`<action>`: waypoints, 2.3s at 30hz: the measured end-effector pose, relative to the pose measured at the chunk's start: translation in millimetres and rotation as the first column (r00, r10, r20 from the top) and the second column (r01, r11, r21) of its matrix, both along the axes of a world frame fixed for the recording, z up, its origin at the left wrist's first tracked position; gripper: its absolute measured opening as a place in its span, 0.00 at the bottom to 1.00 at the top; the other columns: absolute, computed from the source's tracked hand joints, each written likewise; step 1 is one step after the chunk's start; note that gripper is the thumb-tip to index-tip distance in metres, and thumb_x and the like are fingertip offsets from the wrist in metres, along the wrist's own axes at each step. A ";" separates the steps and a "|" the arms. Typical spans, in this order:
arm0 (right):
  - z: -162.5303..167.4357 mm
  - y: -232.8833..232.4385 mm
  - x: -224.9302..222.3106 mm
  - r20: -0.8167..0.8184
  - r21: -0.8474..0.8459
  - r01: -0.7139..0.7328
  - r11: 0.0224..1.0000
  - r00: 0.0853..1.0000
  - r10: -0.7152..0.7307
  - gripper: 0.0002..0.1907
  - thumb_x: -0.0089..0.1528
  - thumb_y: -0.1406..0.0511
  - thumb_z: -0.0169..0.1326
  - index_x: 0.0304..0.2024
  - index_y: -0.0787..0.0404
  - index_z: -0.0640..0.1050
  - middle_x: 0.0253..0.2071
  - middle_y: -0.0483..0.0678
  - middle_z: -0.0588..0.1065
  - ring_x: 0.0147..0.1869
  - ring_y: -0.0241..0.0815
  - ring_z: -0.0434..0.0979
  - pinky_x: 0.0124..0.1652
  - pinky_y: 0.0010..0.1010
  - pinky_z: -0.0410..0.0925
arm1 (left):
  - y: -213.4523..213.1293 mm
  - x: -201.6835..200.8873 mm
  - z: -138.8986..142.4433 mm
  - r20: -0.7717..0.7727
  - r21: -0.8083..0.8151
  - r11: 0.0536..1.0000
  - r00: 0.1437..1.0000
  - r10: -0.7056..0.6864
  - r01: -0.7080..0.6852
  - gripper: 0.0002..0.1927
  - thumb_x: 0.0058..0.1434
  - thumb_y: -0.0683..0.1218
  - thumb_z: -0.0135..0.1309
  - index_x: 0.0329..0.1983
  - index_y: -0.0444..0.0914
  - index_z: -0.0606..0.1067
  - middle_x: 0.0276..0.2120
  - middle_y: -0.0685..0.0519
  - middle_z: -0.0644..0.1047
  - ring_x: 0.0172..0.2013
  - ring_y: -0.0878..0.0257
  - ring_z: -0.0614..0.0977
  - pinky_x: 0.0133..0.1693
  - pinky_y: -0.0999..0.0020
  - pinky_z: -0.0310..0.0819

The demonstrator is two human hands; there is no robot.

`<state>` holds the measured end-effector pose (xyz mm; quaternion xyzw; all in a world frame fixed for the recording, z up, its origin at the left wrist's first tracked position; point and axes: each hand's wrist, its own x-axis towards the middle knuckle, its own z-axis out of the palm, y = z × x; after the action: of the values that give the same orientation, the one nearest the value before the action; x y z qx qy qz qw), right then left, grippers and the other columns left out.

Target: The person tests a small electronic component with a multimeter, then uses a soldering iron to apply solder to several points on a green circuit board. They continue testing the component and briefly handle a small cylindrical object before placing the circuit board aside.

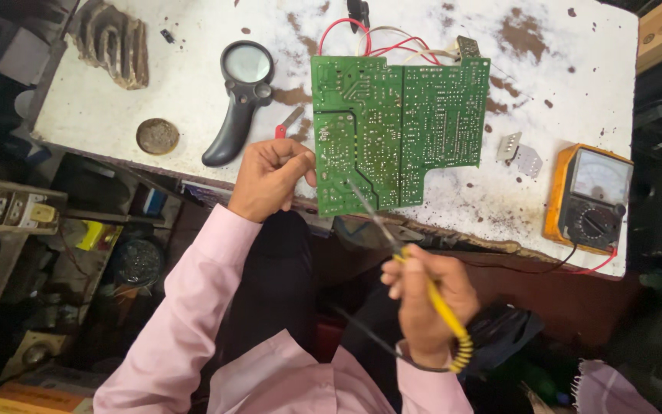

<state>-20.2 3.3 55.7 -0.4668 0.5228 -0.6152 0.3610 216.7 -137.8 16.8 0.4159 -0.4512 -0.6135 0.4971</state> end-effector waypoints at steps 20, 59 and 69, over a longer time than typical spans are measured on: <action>38.8 -21.2 33.6 -0.498 -0.133 -0.095 0.986 0.867 0.017 0.06 0.66 0.72 0.56 0.45 0.70 0.79 0.32 0.51 0.81 0.35 0.33 0.82 0.39 0.22 0.75 | 2.1 3.7 3.2 0.017 -0.016 1.000 1.000 -0.024 0.024 0.09 0.67 0.43 0.56 0.35 0.31 0.78 0.25 0.53 0.81 0.11 0.74 0.69 0.13 0.78 0.58; 55.7 -24.0 38.9 -0.695 -0.257 -0.171 0.951 0.717 -0.059 0.07 0.62 0.73 0.60 0.43 0.68 0.78 0.33 0.54 0.79 0.34 0.45 0.82 0.36 0.31 0.73 | 1.5 2.3 1.6 0.018 -0.016 1.000 1.000 -0.017 0.017 0.09 0.67 0.43 0.56 0.34 0.32 0.78 0.25 0.53 0.81 0.11 0.73 0.69 0.12 0.77 0.58; -35.3 1.5 -45.2 0.475 0.091 0.126 0.988 0.867 -0.154 0.07 0.66 0.62 0.53 0.38 0.60 0.77 0.24 0.51 0.77 0.21 0.39 0.74 0.24 0.24 0.69 | 1.2 -6.3 7.4 0.100 0.005 0.999 0.994 0.046 -0.047 0.11 0.62 0.45 0.63 0.29 0.33 0.77 0.21 0.55 0.78 0.11 0.74 0.68 0.12 0.77 0.57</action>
<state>-65.4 4.8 20.4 -0.2501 0.4667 -0.7212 0.4466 210.5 -136.5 24.2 0.4581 -0.4635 -0.5819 0.4865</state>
